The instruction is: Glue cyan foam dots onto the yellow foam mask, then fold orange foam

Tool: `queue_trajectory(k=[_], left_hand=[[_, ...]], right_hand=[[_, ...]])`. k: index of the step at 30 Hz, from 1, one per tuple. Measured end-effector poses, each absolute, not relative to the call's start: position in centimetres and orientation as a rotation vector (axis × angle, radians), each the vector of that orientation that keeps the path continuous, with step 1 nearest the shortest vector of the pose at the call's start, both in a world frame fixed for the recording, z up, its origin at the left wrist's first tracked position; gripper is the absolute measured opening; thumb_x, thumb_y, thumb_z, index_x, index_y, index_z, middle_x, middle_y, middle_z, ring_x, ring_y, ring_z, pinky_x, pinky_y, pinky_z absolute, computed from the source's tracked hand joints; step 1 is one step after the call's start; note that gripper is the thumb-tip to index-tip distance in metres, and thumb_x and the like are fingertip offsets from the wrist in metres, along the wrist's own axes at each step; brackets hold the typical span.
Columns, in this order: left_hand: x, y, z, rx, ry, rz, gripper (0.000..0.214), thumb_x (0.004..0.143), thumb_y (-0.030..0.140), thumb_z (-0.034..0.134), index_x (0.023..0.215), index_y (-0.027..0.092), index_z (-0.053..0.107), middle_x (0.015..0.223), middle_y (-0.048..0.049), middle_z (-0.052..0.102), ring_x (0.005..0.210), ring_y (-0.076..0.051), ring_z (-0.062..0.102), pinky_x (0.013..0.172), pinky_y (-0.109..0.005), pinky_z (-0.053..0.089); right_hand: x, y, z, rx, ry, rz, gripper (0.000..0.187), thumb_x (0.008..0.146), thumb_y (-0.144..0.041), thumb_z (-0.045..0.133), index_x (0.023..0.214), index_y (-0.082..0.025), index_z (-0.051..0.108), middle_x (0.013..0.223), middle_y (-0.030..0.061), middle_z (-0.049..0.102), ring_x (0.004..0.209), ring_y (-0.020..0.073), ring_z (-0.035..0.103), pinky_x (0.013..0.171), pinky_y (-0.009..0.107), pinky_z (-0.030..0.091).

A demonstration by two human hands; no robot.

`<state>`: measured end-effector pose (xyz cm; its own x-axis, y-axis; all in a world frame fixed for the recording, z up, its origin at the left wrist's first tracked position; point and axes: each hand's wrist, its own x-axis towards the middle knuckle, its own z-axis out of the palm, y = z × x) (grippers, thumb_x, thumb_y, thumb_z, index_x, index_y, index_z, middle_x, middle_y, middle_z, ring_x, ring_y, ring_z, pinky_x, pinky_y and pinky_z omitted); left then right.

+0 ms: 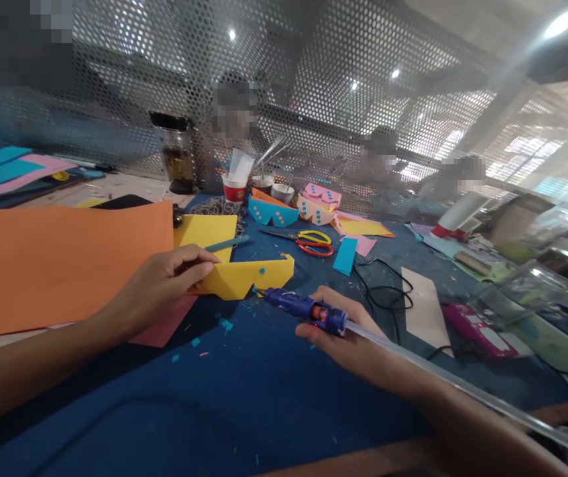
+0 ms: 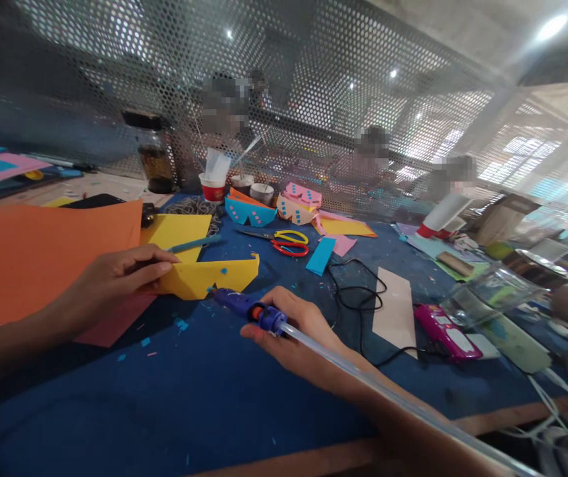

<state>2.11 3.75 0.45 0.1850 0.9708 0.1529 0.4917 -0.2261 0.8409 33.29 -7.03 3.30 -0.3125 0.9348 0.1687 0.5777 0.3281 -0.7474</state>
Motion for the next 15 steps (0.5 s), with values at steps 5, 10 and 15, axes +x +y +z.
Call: queue_trajectory(k=[5, 10, 15], left_hand=[[2.0, 3.9, 0.5, 1.920, 1.443, 0.923, 0.045, 0.084, 0.062, 0.059, 0.097, 0.024, 0.078, 0.101, -0.0043, 0.078, 0.092, -0.026, 0.070, 0.080, -0.036, 0.057], [1.5, 4.3, -0.3, 1.874, 1.377, 0.923, 0.042, 0.087, 0.061, 0.061, 0.101, 0.025, 0.078, 0.106, -0.0042, 0.078, 0.097, -0.026, 0.071, 0.081, -0.034, 0.058], [1.3, 4.3, -0.6, 1.866, 1.370, 0.929, 0.042, 0.089, 0.061, 0.062, 0.103, 0.024, 0.078, 0.105, -0.0036, 0.077, 0.096, -0.024, 0.070, 0.080, -0.031, 0.060]], right_hand=[[33.5, -6.6, 2.9, -1.340, -2.039, 0.511, 0.023, 0.098, -0.041, 0.072, 0.096, -0.023, 0.059, 0.091, -0.0002, 0.064, 0.073, 0.0141, 0.059, 0.067, 0.027, 0.044], [33.8, -6.4, 2.5, -1.307, -2.159, 0.315, 0.022, 0.101, -0.042, 0.067, 0.103, -0.022, 0.059, 0.095, 0.0023, 0.065, 0.074, 0.0157, 0.062, 0.068, 0.028, 0.043], [34.5, -6.2, 1.5, -1.301, -2.221, 0.238, 0.023, 0.102, -0.041, 0.068, 0.113, -0.024, 0.057, 0.100, 0.0018, 0.064, 0.078, 0.0168, 0.063, 0.069, 0.028, 0.042]])
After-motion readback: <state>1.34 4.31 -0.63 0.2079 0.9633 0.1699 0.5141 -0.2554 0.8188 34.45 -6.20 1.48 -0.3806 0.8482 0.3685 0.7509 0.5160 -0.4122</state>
